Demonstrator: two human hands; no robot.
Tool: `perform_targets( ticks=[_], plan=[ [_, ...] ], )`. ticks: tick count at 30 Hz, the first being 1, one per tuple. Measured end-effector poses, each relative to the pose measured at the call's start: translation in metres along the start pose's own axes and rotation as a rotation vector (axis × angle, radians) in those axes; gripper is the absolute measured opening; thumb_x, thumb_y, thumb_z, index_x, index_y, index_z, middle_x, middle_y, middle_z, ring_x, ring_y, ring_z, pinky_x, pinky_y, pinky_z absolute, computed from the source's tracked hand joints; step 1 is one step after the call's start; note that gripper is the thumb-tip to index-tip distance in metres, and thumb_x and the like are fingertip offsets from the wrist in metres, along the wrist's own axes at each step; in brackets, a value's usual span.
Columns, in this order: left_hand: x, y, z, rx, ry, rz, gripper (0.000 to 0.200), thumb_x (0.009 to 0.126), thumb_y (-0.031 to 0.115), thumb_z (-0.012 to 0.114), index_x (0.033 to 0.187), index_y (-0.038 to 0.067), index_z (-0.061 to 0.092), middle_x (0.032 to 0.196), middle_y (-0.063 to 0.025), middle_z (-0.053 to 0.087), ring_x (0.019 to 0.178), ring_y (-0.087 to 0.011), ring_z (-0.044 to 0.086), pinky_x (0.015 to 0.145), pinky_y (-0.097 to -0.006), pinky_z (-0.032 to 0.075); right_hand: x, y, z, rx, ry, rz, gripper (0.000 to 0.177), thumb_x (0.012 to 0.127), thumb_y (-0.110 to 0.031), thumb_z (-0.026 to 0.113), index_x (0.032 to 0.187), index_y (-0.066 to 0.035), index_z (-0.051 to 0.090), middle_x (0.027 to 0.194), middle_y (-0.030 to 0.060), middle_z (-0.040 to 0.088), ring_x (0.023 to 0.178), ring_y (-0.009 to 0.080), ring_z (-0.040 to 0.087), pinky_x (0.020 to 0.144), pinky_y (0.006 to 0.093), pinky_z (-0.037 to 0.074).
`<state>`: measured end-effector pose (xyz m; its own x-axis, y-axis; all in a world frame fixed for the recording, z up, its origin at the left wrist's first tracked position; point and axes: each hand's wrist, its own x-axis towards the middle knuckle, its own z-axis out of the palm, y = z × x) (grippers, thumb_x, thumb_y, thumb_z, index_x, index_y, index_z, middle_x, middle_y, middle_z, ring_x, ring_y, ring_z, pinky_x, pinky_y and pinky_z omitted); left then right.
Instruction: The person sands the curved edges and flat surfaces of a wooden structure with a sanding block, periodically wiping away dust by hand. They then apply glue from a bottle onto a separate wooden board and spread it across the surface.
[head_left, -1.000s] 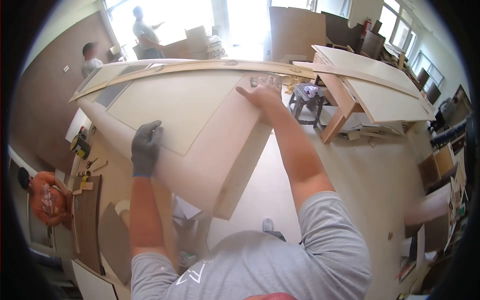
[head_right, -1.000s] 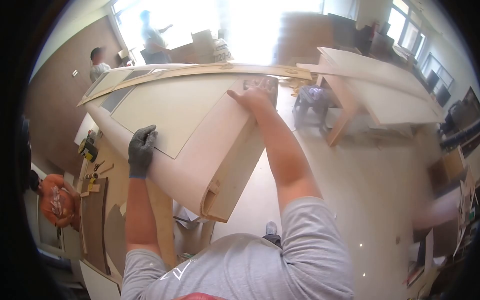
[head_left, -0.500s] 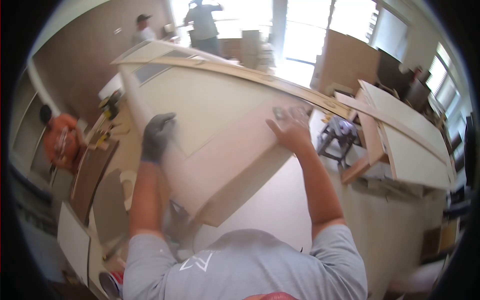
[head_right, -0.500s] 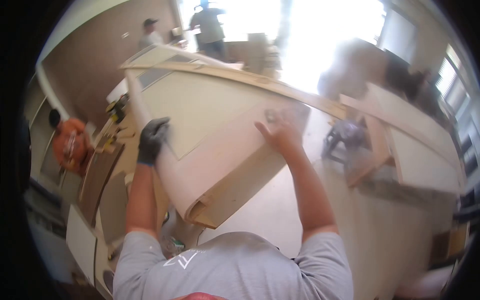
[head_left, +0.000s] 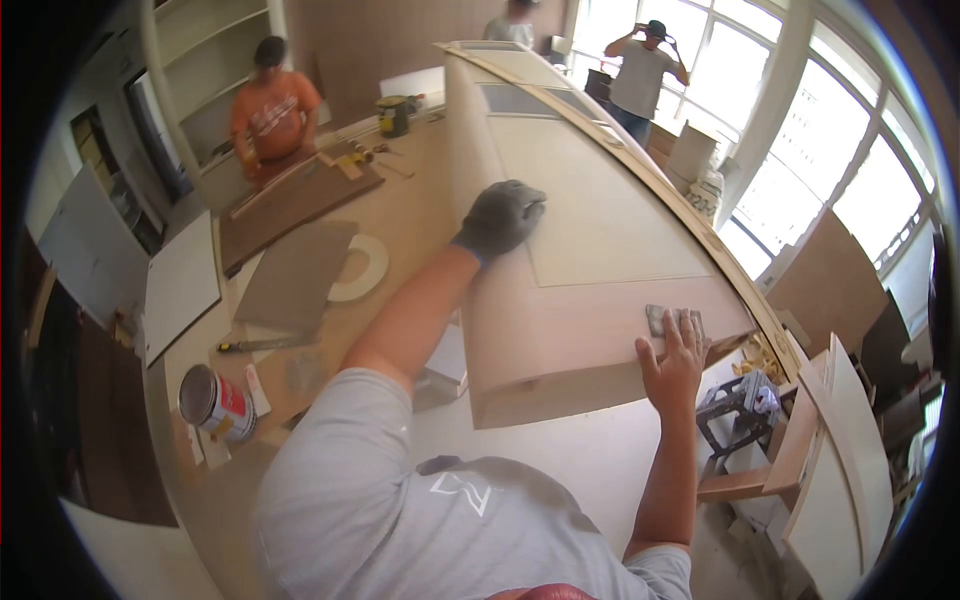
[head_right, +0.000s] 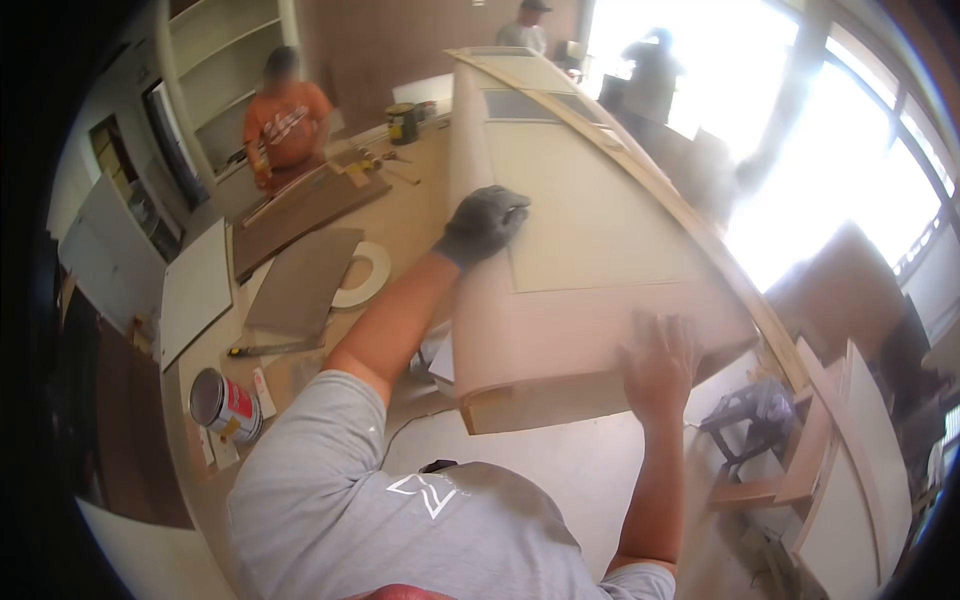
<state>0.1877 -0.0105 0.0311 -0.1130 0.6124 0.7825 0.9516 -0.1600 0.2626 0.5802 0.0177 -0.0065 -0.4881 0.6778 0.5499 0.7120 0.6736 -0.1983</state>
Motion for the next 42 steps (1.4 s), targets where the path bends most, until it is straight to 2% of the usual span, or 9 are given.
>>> perform_targets(
  ticks=[3,7,11,18,22,25,28,36,42],
  plan=[
    [-0.003,0.007,-0.007,0.096,0.095,0.093,0.015,0.094,0.02,0.063,0.094,0.008,0.072,0.084,-0.0174,0.07,0.086,-0.0405,0.067,0.08,-0.0516,0.053,-0.022,-0.021,-0.01,0.095,-0.007,-0.14,0.071,0.086,-0.041,0.079,0.146,-0.007,0.059,0.156,0.0244,0.05,0.151,0.0423,0.038,0.123,0.0627,0.026],
    [-0.025,0.032,-0.039,0.009,0.004,0.065,0.014,0.093,0.017,0.062,0.083,0.008,0.063,0.08,-0.0176,0.065,0.081,-0.0416,0.065,0.077,-0.0533,0.052,-0.042,-0.025,-0.013,0.109,0.025,-0.19,0.048,0.092,-0.011,0.068,0.14,-0.009,0.066,0.151,0.0174,0.058,0.146,0.0399,0.047,0.122,0.0626,0.03],
    [-0.089,0.052,-0.054,-0.218,0.056,0.116,0.014,0.093,0.021,0.068,0.101,0.01,0.072,0.097,-0.0131,0.071,0.092,-0.0379,0.067,0.085,-0.0506,0.053,-0.045,-0.047,-0.022,0.236,0.051,-0.291,0.037,0.09,0.001,0.062,0.124,-0.008,0.073,0.143,0.0166,0.064,0.132,0.0408,0.059,0.116,0.0566,0.04],
    [-0.155,0.106,-0.103,-0.408,0.092,0.17,0.053,0.088,0.021,0.074,0.138,0.008,0.064,0.127,-0.0147,0.067,0.113,-0.035,0.063,0.098,-0.0462,0.051,-0.033,-0.179,-0.02,0.504,-0.014,-0.396,0.035,0.084,0.006,0.061,0.113,-0.007,0.076,0.122,0.0205,0.07,0.12,0.0403,0.063,0.104,0.0489,0.051],
    [-0.175,0.083,-0.124,-0.363,-0.09,0.094,0.047,0.089,0.018,0.072,0.134,0.008,0.066,0.117,-0.015,0.068,0.108,-0.0354,0.064,0.097,-0.0487,0.05,-0.02,-0.211,-0.006,0.651,-0.063,-0.411,0.038,0.08,0.01,0.066,0.114,-0.002,0.074,0.121,0.0196,0.067,0.114,0.0379,0.067,0.098,0.0425,0.053],
    [-0.181,0.063,-0.119,-0.34,0.022,-0.034,0.043,0.091,0.013,0.068,0.133,0.005,0.065,0.112,-0.0161,0.067,0.109,-0.0378,0.064,0.096,-0.0479,0.052,-0.013,-0.222,-0.008,0.325,-0.197,-0.176,0.057,0.092,-0.015,0.072,0.146,-0.002,0.057,0.144,0.0255,0.059,0.137,0.043,0.054,0.115,0.0502,0.043],
    [-0.202,0.068,-0.089,-0.416,0.106,-0.119,0.037,0.097,0.012,0.065,0.131,-0.001,0.063,0.125,-0.0237,0.064,0.123,-0.0441,0.059,0.105,-0.0484,0.05,-0.02,-0.233,0.0,-0.113,-0.259,-0.211,0.061,0.099,-0.028,0.065,0.153,-0.003,0.051,0.158,0.0247,0.049,0.148,0.0409,0.045,0.123,0.0534,0.032],
    [-0.238,0.099,-0.018,-0.021,0.026,0.025,0.048,0.102,0.018,0.06,0.133,-0.016,0.047,0.146,-0.0436,0.04,0.136,-0.058,0.042,0.12,-0.0644,0.031,-0.026,-0.225,0.017,-0.075,-0.118,-0.17,0.043,0.104,-0.022,0.054,0.14,-0.002,0.064,0.153,0.0205,0.057,0.145,0.0369,0.05,0.123,0.0527,0.034],
    [-0.166,0.051,-0.032,-0.715,0.301,-0.818,0.049,0.097,0.024,0.062,0.128,-0.013,0.051,0.125,-0.0324,0.05,0.116,-0.0503,0.05,0.101,-0.0648,0.04,-0.027,-0.226,0.02,-0.064,-0.046,-0.176,0.039,0.104,-0.021,0.054,0.135,-0.002,0.069,0.148,0.0197,0.062,0.142,0.0376,0.054,0.122,0.0516,0.035]
  ],
)
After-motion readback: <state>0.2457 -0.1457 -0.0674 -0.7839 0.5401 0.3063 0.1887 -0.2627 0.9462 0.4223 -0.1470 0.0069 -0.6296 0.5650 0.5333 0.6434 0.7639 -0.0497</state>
